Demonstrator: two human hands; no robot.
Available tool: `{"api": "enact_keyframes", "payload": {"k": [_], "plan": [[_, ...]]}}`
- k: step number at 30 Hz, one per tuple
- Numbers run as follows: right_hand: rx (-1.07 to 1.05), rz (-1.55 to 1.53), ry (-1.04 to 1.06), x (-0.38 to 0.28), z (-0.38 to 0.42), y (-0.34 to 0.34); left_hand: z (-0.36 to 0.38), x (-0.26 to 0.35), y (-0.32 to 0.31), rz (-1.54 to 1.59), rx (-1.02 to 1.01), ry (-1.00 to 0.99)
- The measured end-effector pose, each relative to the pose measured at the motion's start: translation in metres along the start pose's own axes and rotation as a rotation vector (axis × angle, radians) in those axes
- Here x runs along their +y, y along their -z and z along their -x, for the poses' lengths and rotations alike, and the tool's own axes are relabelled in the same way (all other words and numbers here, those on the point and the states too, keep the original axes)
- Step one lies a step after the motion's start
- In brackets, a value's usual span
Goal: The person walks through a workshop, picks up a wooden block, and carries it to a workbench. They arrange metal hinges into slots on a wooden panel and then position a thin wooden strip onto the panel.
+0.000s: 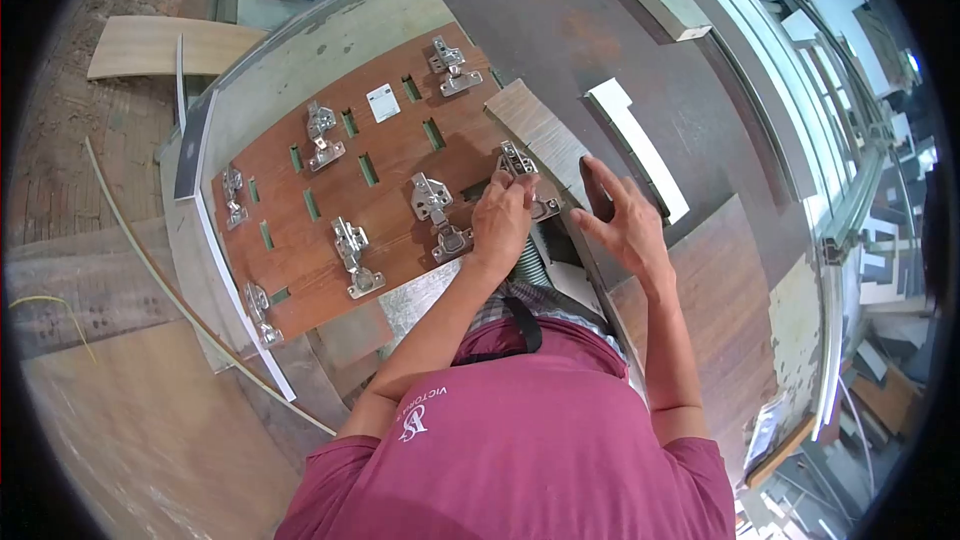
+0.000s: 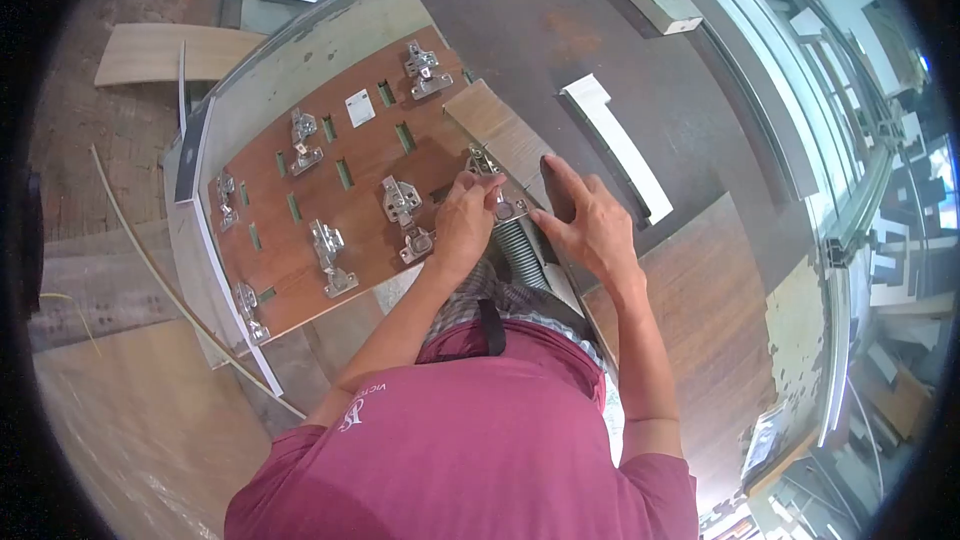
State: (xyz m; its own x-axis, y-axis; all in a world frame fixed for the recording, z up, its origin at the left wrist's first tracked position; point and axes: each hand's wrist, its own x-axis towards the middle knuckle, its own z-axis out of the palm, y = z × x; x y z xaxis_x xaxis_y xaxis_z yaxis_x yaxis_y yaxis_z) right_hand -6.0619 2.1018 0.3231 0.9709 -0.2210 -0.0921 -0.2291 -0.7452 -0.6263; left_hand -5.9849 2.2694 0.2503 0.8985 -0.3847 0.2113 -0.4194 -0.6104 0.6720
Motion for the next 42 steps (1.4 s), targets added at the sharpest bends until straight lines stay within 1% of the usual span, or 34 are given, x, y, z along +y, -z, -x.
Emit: {"api": "enact_keyframes", "payload": {"k": [2,4,7,11,13,16,18,20,23,27,30,33,36,38,42], "plan": [[0.037,0.176,0.022,0.0,-0.007,0.001,0.0,0.001,0.0,0.049,-0.006,0.001],[0.052,0.191,0.043,0.007,-0.012,-0.001,-0.001,0.004,0.003,0.043,-0.02,0.013],[0.009,0.322,0.036,0.015,-0.016,-0.003,-0.001,0.002,0.004,0.05,-0.032,0.006],[-0.007,0.323,0.054,0.017,-0.015,0.0,-0.001,0.003,0.005,0.068,-0.037,-0.009],[-0.008,0.279,-0.023,0.014,-0.013,0.001,-0.002,0.001,0.004,0.071,-0.028,-0.007],[-0.014,0.322,0.014,0.018,-0.013,-0.001,-0.002,0.001,0.004,0.077,-0.046,0.005],[-0.024,0.326,0.01,0.019,-0.013,-0.004,-0.003,0.001,0.004,0.078,-0.068,0.022],[-0.014,0.31,-0.026,0.015,-0.012,-0.002,-0.002,0.0,0.003,0.078,-0.035,-0.01],[0.019,0.276,-0.026,0.015,-0.01,-0.008,-0.001,0.001,0.003,0.073,-0.017,-0.011],[0.022,0.322,0.013,0.023,-0.011,-0.015,-0.003,0.001,0.003,0.069,-0.042,0.006],[0.013,0.285,-0.044,0.015,-0.008,-0.015,-0.001,0.0,0.004,0.066,-0.03,-0.018],[0.048,0.308,-0.029,0.015,-0.007,-0.016,-0.002,0.0,0.004,0.062,-0.02,-0.037],[0.043,0.331,-0.022,0.016,-0.008,-0.016,-0.003,0.0,0.006,0.085,-0.053,-0.016],[0.075,0.209,-0.03,0.016,-0.005,-0.014,-0.002,0.0,0.006,0.077,-0.043,-0.012],[0.09,0.101,-0.076,0.012,-0.002,-0.011,-0.002,0.001,0.008,0.092,-0.066,0.022]]}}
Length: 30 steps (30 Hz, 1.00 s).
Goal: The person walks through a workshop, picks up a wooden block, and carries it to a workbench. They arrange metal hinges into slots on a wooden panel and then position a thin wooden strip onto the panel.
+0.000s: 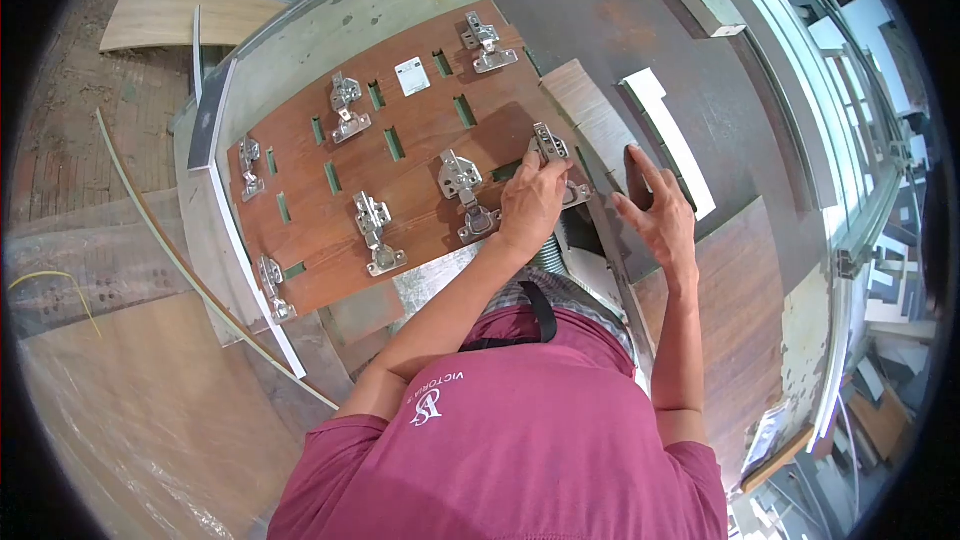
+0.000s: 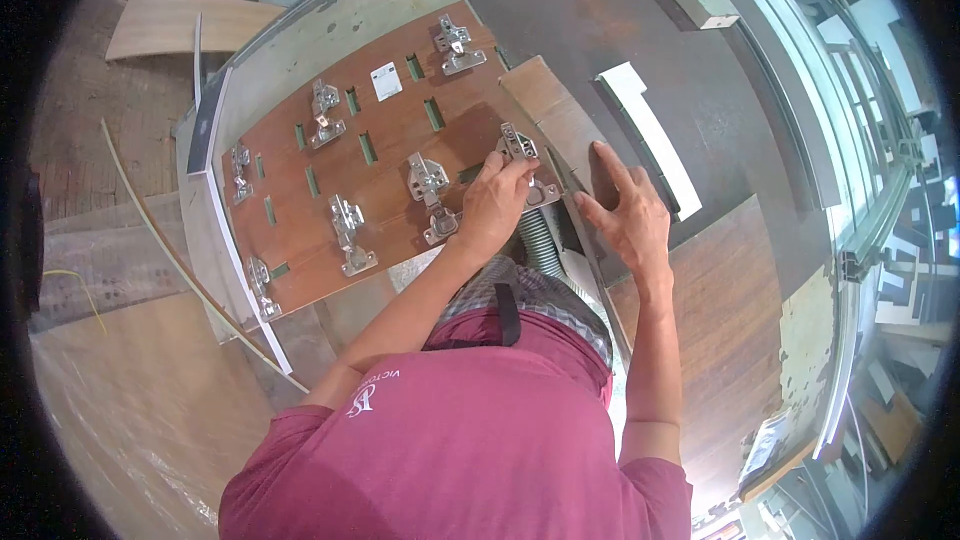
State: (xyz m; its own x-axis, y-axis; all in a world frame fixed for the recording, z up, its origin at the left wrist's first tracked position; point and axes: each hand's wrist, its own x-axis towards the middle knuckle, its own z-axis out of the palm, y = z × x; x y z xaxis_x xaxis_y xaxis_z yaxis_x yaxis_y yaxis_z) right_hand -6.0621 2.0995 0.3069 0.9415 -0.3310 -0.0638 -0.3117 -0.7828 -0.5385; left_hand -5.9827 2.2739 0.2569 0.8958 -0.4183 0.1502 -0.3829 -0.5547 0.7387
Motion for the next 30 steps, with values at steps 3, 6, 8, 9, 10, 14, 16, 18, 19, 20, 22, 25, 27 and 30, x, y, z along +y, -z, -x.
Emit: {"api": "enact_keyframes", "payload": {"k": [3,6,8,9,10,14,16,18,19,20,22,25,27,30], "plan": [[0.085,-0.089,0.037,-0.004,0.006,-0.003,0.004,-0.001,0.005,-0.022,0.009,-0.054],[0.041,-0.204,0.015,-0.017,0.011,-0.002,0.014,0.018,0.032,-0.093,0.008,-0.082],[0.012,-0.182,0.051,-0.02,0.009,-0.005,0.023,0.02,0.053,0.029,0.059,-0.076],[0.022,-0.093,0.152,-0.021,0.007,-0.008,0.028,0.017,0.062,-0.059,0.118,-0.071],[0.034,-0.005,0.253,-0.023,0.005,-0.009,0.033,0.014,0.073,-0.115,0.159,-0.051],[-0.092,0.139,0.326,-0.042,-0.005,-0.013,0.055,-0.018,0.082,-0.196,0.199,0.112],[-0.122,0.144,0.359,-0.051,-0.012,-0.013,0.062,-0.027,0.081,-0.221,0.196,0.16],[-0.207,0.23,0.391,-0.057,-0.018,-0.013,0.066,-0.03,0.073,-0.177,0.179,0.229],[-0.211,0.233,0.399,-0.059,-0.02,-0.012,0.066,-0.034,0.071,-0.189,0.192,0.229],[-0.221,0.252,0.418,-0.06,-0.022,-0.012,0.066,-0.036,0.068,-0.189,0.198,0.236],[-0.235,0.272,0.441,-0.062,-0.024,-0.013,0.067,-0.037,0.064,-0.184,0.254,0.254],[-0.243,0.282,0.438,-0.063,-0.026,-0.015,0.066,-0.039,0.065,-0.018,0.179,0.379],[-0.241,0.314,0.449,-0.062,-0.027,-0.016,0.064,-0.041,0.064,-0.049,0.169,0.38],[-0.216,0.295,0.471,-0.061,-0.026,-0.018,0.062,-0.045,0.063,-0.097,0.158,0.367]]}}
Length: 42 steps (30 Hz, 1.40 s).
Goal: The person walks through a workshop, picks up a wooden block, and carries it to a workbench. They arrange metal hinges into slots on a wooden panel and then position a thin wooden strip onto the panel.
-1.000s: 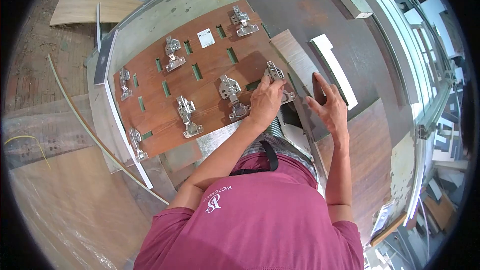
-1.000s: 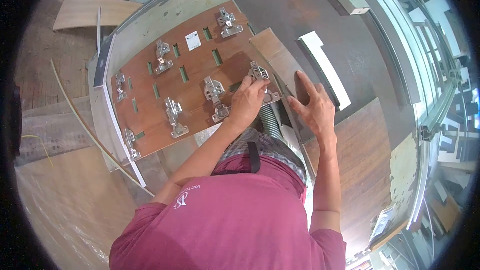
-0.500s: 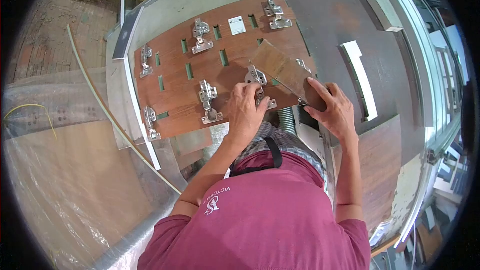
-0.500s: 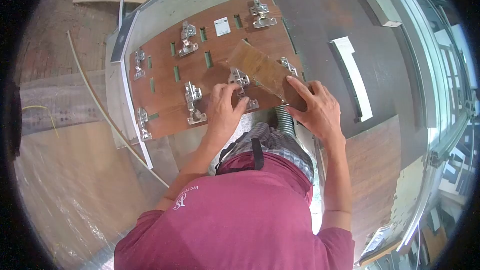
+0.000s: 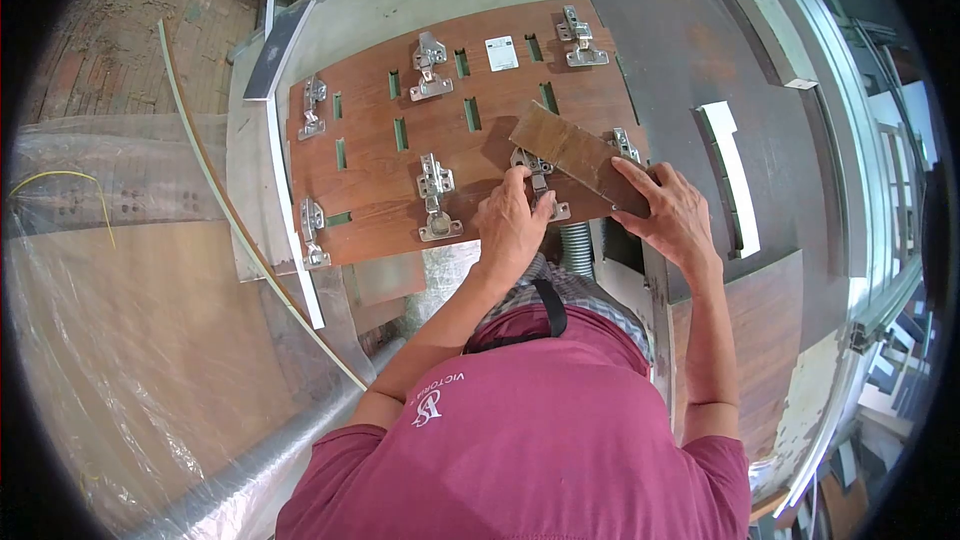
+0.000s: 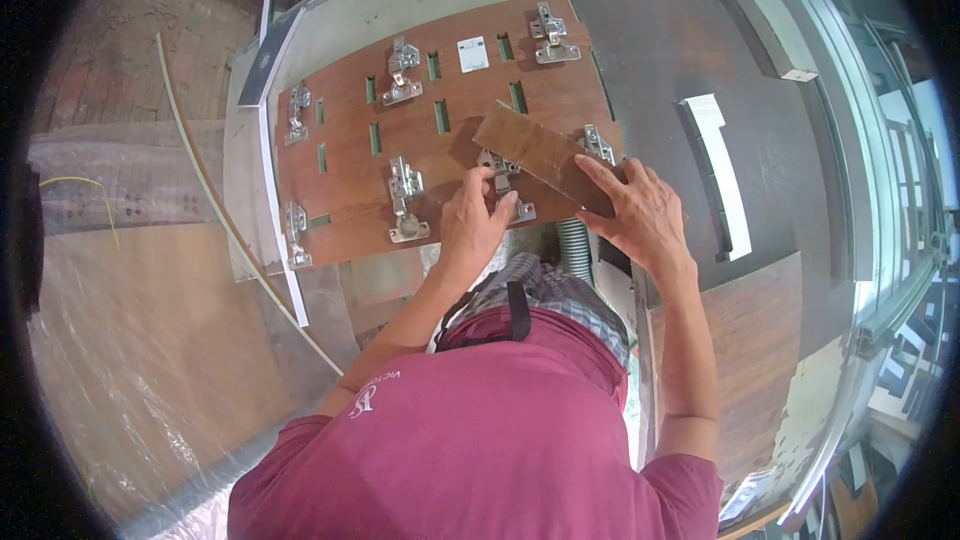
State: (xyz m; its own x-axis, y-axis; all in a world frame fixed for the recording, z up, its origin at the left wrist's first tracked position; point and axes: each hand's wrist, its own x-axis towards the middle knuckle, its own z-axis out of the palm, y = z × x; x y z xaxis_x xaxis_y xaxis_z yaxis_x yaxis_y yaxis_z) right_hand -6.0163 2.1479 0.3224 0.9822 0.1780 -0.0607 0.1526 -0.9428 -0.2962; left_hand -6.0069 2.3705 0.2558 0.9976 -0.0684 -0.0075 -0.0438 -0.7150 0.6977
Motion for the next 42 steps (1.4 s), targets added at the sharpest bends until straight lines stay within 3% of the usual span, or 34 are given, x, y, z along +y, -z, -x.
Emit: {"api": "enact_keyframes", "payload": {"k": [31,34,38,42], "plan": [[-0.035,-0.005,-0.04,-0.014,0.007,0.004,-0.001,-0.001,0.0,-0.037,0.055,-0.082],[-0.038,-0.021,-0.047,-0.019,0.006,0.004,0.004,0.004,0.016,-0.159,0.097,-0.186],[-0.003,-0.04,-0.039,-0.029,0.003,0.007,0.01,0.009,0.055,-0.034,0.061,-0.163],[0.011,-0.064,0.03,-0.041,-0.007,0.006,0.013,-0.02,0.083,-0.034,0.194,-0.124]]}}
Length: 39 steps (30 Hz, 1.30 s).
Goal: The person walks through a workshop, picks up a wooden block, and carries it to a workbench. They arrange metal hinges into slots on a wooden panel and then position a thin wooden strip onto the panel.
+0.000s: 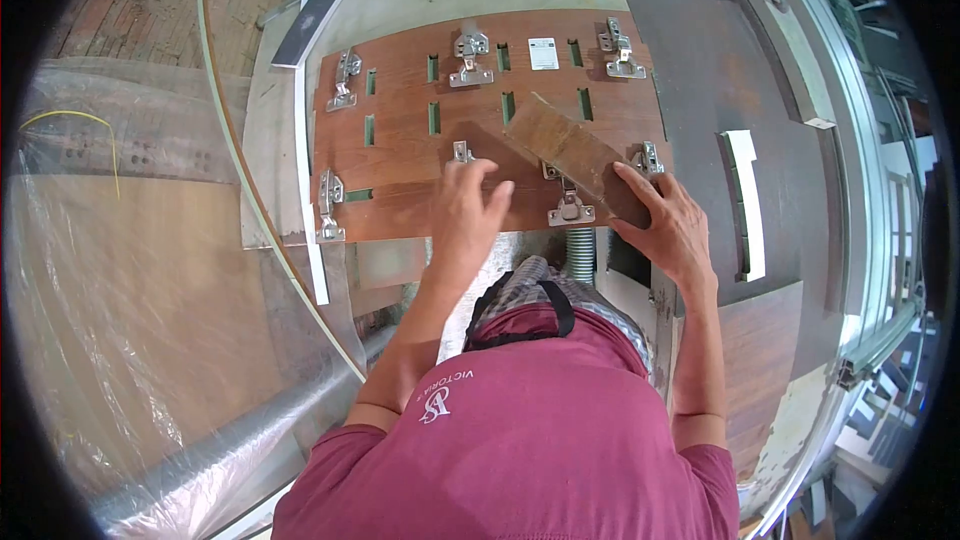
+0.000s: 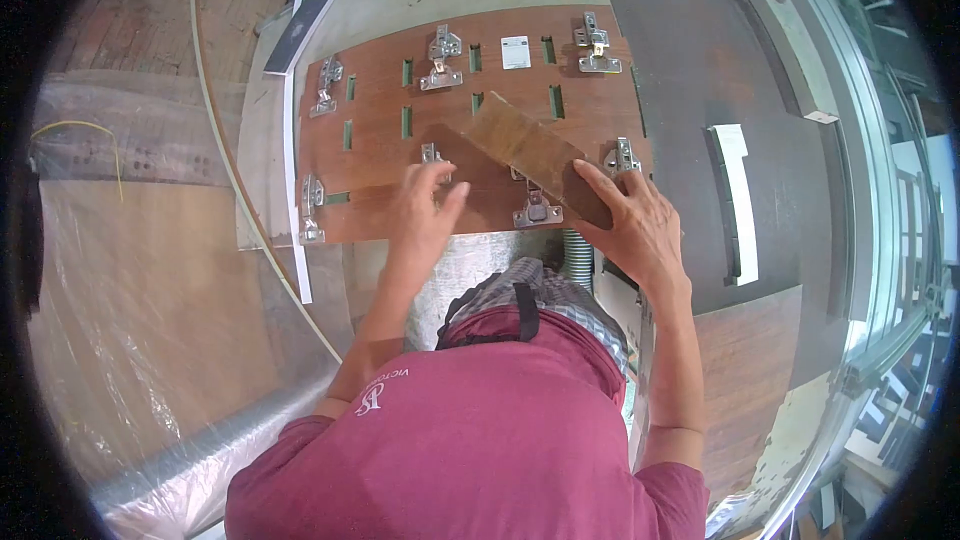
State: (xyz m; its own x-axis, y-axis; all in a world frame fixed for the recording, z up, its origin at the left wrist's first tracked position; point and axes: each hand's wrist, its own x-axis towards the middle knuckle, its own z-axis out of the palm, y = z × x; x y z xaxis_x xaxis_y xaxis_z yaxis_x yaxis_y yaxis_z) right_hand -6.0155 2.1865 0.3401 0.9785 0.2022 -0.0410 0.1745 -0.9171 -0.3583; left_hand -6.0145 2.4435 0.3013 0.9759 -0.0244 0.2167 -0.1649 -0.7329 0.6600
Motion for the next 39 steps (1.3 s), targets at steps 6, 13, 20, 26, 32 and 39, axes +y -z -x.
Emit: {"api": "enact_keyframes", "payload": {"k": [6,13,20,26,32,39], "plan": [[-0.063,-0.022,0.121,-0.02,-0.018,-0.007,0.011,-0.047,0.001,-0.142,0.011,0.295],[-0.052,-0.027,0.277,-0.031,-0.037,-0.017,0.014,-0.043,-0.005,-0.15,-0.056,0.374],[-0.061,-0.001,0.329,-0.032,-0.047,-0.021,0.014,-0.048,-0.009,-0.149,-0.04,0.379],[-0.087,0.015,0.327,-0.028,-0.051,-0.027,0.014,-0.047,-0.008,-0.176,-0.04,0.382],[-0.102,0.008,0.338,-0.028,-0.052,-0.025,0.01,-0.048,-0.007,-0.205,-0.019,0.344],[-0.115,0.021,0.34,-0.027,-0.055,-0.025,0.011,-0.049,-0.007,-0.265,0.011,0.298]]}}
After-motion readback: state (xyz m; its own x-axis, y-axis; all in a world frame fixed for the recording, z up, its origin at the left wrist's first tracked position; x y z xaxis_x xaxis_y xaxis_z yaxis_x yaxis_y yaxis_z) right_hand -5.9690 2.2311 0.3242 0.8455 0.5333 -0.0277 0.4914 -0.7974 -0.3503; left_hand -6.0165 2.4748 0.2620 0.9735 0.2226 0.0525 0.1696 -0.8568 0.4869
